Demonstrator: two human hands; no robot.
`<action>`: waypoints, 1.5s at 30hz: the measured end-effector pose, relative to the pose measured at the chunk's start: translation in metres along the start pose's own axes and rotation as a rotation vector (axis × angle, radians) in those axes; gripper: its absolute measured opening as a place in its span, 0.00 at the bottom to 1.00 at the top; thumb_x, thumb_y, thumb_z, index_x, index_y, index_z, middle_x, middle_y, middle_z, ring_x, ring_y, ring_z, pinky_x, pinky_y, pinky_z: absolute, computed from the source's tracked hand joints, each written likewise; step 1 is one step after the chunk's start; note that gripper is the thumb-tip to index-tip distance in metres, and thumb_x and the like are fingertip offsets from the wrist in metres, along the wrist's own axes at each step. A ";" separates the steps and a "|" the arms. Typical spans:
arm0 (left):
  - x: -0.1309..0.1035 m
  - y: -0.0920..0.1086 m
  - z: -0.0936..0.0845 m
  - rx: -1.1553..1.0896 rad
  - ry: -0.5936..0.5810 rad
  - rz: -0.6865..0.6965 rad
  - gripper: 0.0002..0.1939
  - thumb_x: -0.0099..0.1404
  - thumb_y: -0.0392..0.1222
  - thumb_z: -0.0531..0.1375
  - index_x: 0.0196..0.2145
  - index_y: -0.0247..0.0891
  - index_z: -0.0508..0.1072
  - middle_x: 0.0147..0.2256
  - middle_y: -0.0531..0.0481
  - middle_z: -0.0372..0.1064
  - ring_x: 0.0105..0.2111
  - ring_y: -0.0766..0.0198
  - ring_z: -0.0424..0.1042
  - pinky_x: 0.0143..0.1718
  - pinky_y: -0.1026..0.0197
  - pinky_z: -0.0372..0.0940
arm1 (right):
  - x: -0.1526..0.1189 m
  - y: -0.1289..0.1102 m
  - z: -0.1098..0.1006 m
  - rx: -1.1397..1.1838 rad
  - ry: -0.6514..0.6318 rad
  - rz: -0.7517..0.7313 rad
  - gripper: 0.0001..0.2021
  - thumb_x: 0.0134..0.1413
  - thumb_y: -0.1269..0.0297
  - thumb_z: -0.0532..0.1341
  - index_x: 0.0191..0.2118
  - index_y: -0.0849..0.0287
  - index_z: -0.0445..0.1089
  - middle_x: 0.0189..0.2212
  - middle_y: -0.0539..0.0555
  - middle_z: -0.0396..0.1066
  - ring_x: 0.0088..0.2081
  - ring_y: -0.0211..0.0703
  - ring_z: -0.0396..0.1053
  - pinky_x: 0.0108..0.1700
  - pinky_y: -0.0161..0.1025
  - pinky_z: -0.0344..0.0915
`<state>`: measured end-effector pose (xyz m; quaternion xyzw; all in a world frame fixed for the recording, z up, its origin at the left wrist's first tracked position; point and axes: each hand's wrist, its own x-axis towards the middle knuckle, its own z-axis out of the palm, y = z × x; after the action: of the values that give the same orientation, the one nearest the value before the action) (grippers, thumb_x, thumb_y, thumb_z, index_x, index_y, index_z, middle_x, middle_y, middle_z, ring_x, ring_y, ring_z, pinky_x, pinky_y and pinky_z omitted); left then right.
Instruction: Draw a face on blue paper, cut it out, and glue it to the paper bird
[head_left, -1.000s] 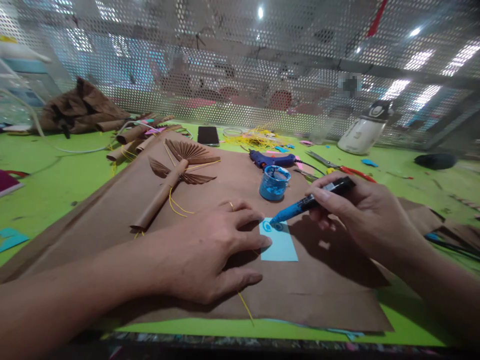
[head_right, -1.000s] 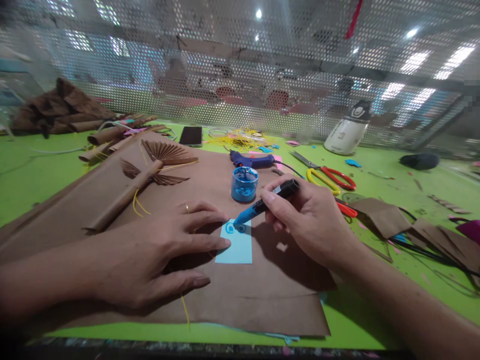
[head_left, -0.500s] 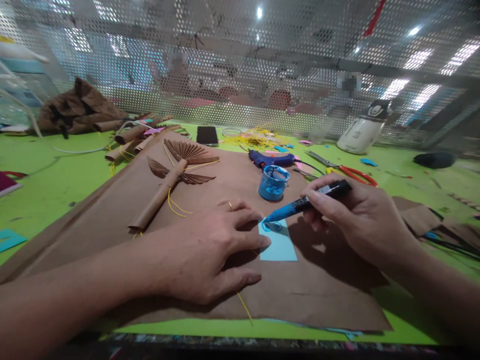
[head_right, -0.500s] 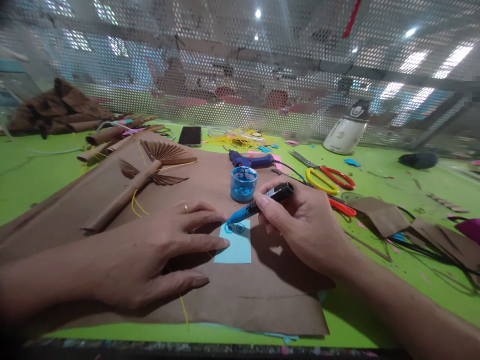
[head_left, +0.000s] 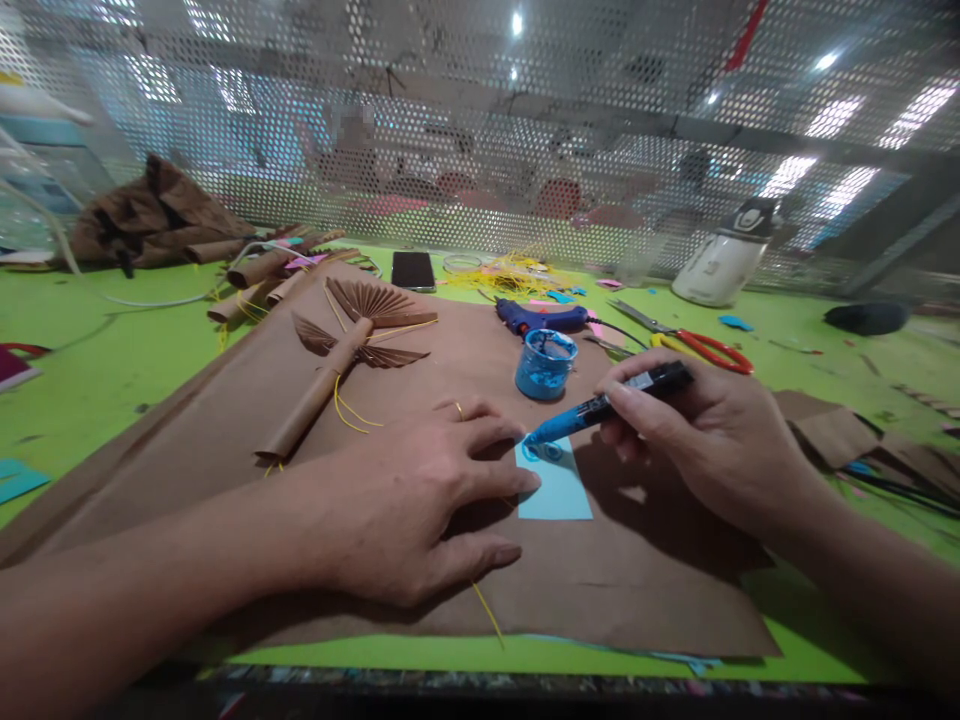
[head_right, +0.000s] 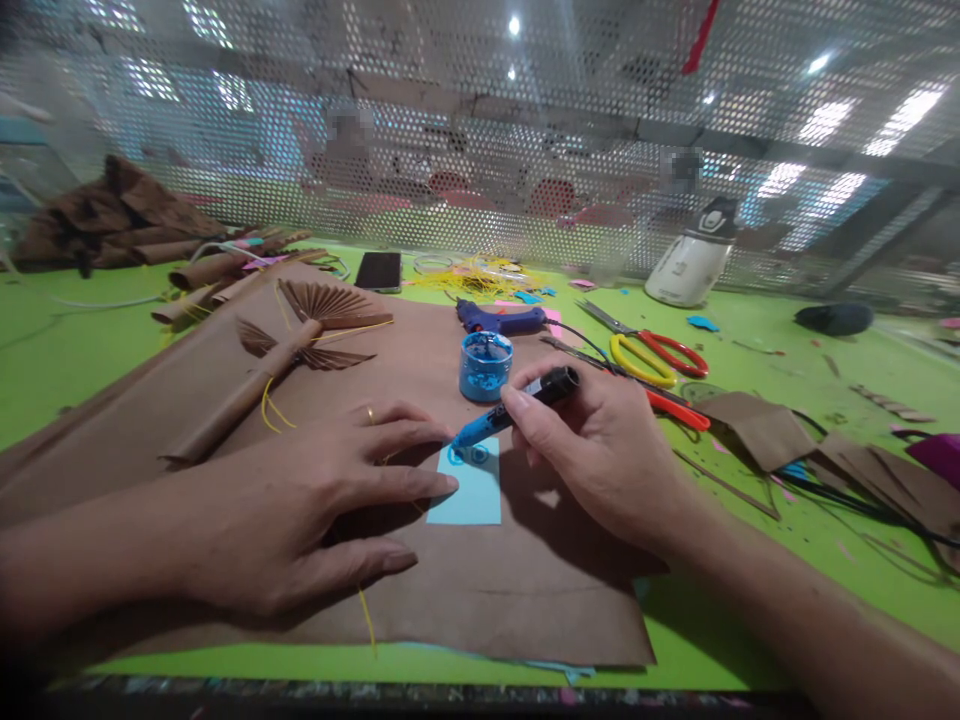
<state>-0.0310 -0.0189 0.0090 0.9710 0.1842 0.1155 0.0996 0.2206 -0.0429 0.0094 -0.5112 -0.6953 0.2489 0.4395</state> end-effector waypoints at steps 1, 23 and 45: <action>0.000 0.000 0.000 0.000 0.004 0.003 0.16 0.68 0.50 0.59 0.48 0.41 0.76 0.51 0.38 0.70 0.51 0.44 0.67 0.51 0.43 0.63 | 0.000 0.000 0.000 0.001 0.003 0.004 0.11 0.61 0.53 0.62 0.36 0.56 0.71 0.20 0.47 0.70 0.20 0.36 0.68 0.23 0.33 0.65; 0.000 0.001 0.000 0.013 -0.017 -0.010 0.18 0.69 0.50 0.57 0.52 0.41 0.74 0.52 0.37 0.69 0.51 0.44 0.68 0.53 0.40 0.62 | -0.002 -0.004 -0.001 0.005 0.078 -0.024 0.09 0.60 0.56 0.63 0.34 0.56 0.71 0.18 0.47 0.71 0.19 0.35 0.67 0.23 0.32 0.65; -0.001 0.000 0.000 0.035 -0.003 0.017 0.18 0.69 0.51 0.56 0.51 0.40 0.75 0.54 0.35 0.68 0.51 0.43 0.68 0.51 0.41 0.64 | 0.001 0.008 -0.005 -0.042 0.041 -0.017 0.09 0.61 0.56 0.62 0.35 0.56 0.70 0.18 0.47 0.72 0.17 0.35 0.67 0.20 0.32 0.64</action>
<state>-0.0317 -0.0189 0.0089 0.9743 0.1778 0.1115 0.0819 0.2289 -0.0399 0.0061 -0.5194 -0.6956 0.2196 0.4451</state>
